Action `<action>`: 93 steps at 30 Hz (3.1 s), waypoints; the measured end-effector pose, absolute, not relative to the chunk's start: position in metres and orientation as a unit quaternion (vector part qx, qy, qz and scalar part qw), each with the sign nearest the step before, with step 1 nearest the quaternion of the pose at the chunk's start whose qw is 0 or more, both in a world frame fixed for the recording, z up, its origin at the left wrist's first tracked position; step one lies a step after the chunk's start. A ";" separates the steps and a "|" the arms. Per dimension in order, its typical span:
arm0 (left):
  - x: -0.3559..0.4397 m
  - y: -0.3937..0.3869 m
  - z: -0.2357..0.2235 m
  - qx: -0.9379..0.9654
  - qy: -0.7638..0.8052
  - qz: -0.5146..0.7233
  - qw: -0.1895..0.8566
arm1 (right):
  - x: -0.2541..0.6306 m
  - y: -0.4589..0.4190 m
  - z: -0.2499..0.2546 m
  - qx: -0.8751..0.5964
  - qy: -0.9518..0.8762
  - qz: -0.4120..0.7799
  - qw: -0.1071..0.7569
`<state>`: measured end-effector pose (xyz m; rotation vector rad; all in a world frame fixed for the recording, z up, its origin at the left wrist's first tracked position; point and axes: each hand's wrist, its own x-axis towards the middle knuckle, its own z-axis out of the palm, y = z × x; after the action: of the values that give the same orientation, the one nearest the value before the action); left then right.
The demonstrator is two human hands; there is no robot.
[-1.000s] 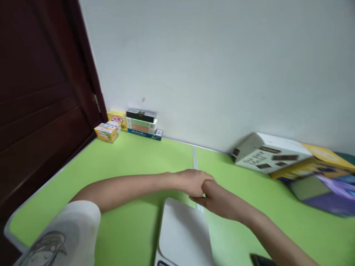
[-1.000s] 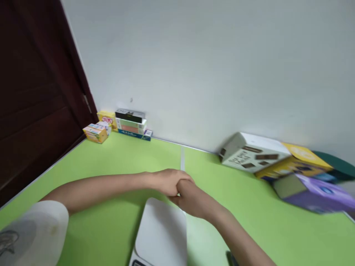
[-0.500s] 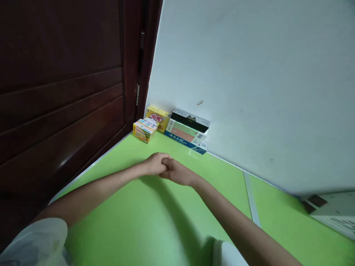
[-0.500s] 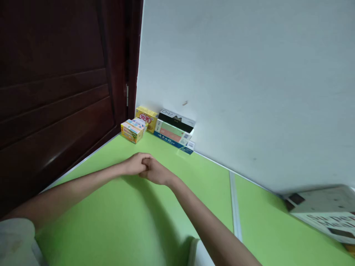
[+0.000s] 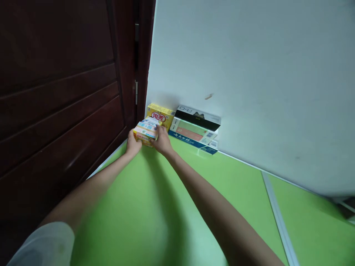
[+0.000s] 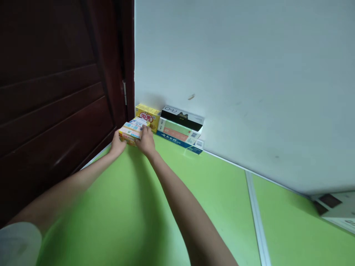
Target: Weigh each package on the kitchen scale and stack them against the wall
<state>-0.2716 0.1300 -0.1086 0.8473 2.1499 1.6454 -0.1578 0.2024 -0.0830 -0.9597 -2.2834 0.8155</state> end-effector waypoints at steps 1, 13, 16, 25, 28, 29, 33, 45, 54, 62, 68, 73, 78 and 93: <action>-0.267 0.124 -0.112 0.298 0.748 0.575 0.145 | -0.154 0.202 -0.082 -0.353 -0.852 0.295 0.250; -0.174 -0.010 -0.114 0.476 0.684 0.438 0.337 | -0.007 0.152 -0.049 -0.241 -0.903 0.356 0.019; -0.157 -0.022 -0.096 0.505 0.662 0.375 0.408 | 0.026 0.124 -0.046 -0.240 -0.908 0.341 0.026; -0.089 -0.033 -0.020 0.630 0.639 0.256 0.359 | 0.138 0.065 0.008 -0.288 -0.903 0.311 0.076; -0.052 -0.032 -0.004 0.673 0.615 0.230 0.341 | 0.187 0.048 0.025 -0.318 -0.892 0.306 0.100; -0.039 -0.031 -0.003 0.687 0.601 0.221 0.344 | 0.202 0.042 0.026 -0.332 -0.887 0.306 0.102; 0.006 -0.029 -0.013 0.724 0.560 0.178 0.362 | 0.251 0.017 0.014 -0.380 -0.870 0.299 0.098; 0.013 -0.030 -0.028 0.736 0.611 0.082 0.280 | 0.308 0.009 0.003 -0.367 -0.870 0.306 0.118; 0.033 -0.026 -0.027 0.726 0.608 0.119 0.298 | 0.302 0.004 -0.030 -0.342 -0.827 0.407 0.186; 0.100 0.021 0.012 0.746 0.582 0.102 0.309 | 0.368 0.011 -0.022 -0.373 -0.724 0.443 0.374; 0.227 0.074 0.005 0.704 0.538 0.183 0.426 | 0.437 0.027 -0.051 -0.509 -0.554 0.404 0.520; 0.343 0.116 -0.032 0.773 0.462 0.221 0.375 | 0.498 0.049 -0.084 -0.590 -0.437 0.304 0.607; 0.444 0.153 -0.060 0.821 0.435 0.208 0.306 | 0.569 0.087 -0.109 -0.689 -0.296 0.266 0.605; 0.514 0.205 -0.114 0.707 0.513 0.302 0.383 | 0.640 0.182 -0.153 -0.680 -0.289 0.219 0.637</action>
<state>0.5136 0.2051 -0.1144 1.8023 1.3078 0.7707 0.6395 0.1825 -0.1528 -1.5527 -0.6601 0.4991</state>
